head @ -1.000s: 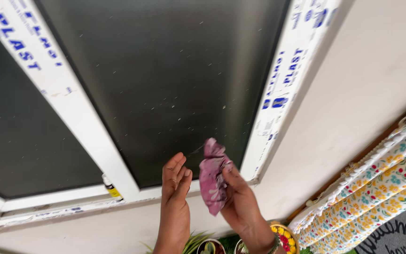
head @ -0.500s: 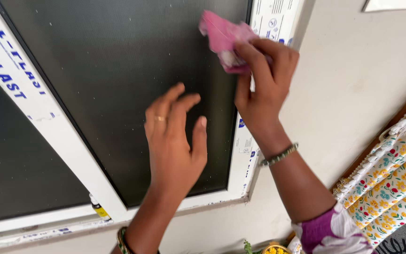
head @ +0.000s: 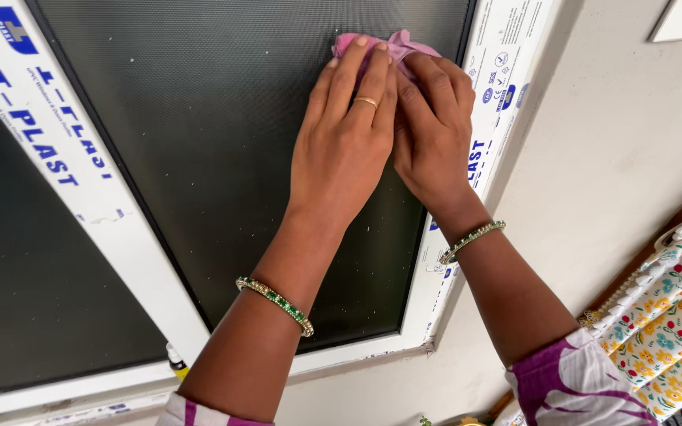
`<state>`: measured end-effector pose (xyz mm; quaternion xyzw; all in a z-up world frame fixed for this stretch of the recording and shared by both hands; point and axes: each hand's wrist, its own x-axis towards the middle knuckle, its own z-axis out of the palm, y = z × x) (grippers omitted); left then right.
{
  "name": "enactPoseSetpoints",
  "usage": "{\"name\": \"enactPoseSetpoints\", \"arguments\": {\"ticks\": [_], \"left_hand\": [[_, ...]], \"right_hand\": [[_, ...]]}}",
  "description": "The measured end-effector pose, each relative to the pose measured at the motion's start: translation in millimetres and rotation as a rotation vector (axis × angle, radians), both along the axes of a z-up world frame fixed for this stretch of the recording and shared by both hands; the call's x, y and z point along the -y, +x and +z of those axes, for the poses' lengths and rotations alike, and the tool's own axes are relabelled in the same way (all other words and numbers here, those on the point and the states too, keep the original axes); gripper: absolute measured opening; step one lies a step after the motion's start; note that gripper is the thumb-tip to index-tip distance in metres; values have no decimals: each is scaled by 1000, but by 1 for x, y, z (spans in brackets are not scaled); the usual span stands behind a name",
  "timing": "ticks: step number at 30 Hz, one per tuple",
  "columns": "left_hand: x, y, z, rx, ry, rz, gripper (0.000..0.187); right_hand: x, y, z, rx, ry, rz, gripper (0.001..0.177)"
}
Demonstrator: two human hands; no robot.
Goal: The person wipes a window screen with a pink cloth. They spray a cleaning solution from a small bottle onto the cloth and continue wiping the screen surface.
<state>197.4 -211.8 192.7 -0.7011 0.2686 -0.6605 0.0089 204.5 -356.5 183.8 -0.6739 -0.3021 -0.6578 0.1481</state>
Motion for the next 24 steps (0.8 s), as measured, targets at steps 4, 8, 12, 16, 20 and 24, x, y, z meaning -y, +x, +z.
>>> {"name": "enactPoseSetpoints", "arguments": {"ticks": [4,8,12,16,20,24], "left_hand": [[7,13,-1,22,-68,-45,34],[12,24,-3,80,-111,-88,32],[10,30,-5,141,-91,-104,29],[8,34,-6,156,-86,-125,31],[8,35,-12,138,-89,-156,28],[8,37,-17,127,-89,-201,22]], "right_hand": [[-4,4,-2,26,64,32,35],[-7,15,-6,-30,174,13,25],[-10,23,-12,-1,196,-26,27],[-11,25,-19,3,219,-19,27],[-12,28,-24,24,232,10,28],[-16,29,-31,13,283,26,28]]}}
